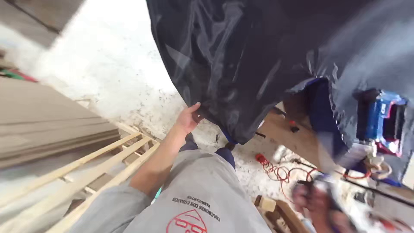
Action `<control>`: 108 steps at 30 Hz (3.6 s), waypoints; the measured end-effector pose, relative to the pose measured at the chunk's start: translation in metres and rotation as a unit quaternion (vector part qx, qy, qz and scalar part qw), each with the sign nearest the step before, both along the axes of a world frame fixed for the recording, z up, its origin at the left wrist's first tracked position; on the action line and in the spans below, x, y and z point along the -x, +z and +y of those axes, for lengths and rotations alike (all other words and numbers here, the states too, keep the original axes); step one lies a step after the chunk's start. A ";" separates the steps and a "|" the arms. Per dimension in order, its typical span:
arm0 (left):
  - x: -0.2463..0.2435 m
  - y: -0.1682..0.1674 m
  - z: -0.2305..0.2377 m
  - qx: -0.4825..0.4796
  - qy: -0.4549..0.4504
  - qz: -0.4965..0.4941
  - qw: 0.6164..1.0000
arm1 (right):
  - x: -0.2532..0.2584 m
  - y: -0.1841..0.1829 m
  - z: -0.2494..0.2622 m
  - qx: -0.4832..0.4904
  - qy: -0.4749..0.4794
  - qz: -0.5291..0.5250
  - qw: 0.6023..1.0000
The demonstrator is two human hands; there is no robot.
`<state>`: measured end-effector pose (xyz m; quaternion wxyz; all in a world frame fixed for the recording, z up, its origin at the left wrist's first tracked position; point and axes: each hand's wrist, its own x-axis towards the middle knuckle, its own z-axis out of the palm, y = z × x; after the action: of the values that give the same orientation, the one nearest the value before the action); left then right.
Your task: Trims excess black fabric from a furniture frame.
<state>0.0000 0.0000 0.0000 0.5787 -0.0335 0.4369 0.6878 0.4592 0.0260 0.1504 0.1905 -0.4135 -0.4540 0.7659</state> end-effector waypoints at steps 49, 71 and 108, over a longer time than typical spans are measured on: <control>0.096 0.023 -0.013 -0.009 -0.287 0.170 0.943 | 0.285 -0.057 -0.025 0.132 0.065 -0.107 0.983; 0.169 0.007 -0.009 -0.109 -0.409 0.317 0.849 | 0.408 -0.060 0.030 0.128 -0.085 -0.051 0.987; 0.323 -0.059 0.130 0.261 -0.815 0.424 0.296 | 0.505 -0.077 0.181 0.148 -0.170 0.060 0.972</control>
<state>-0.3231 0.1295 -0.0594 0.5380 0.4867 0.5817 -0.3678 -0.0462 0.2066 0.0729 0.2812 -0.4620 -0.2462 0.8043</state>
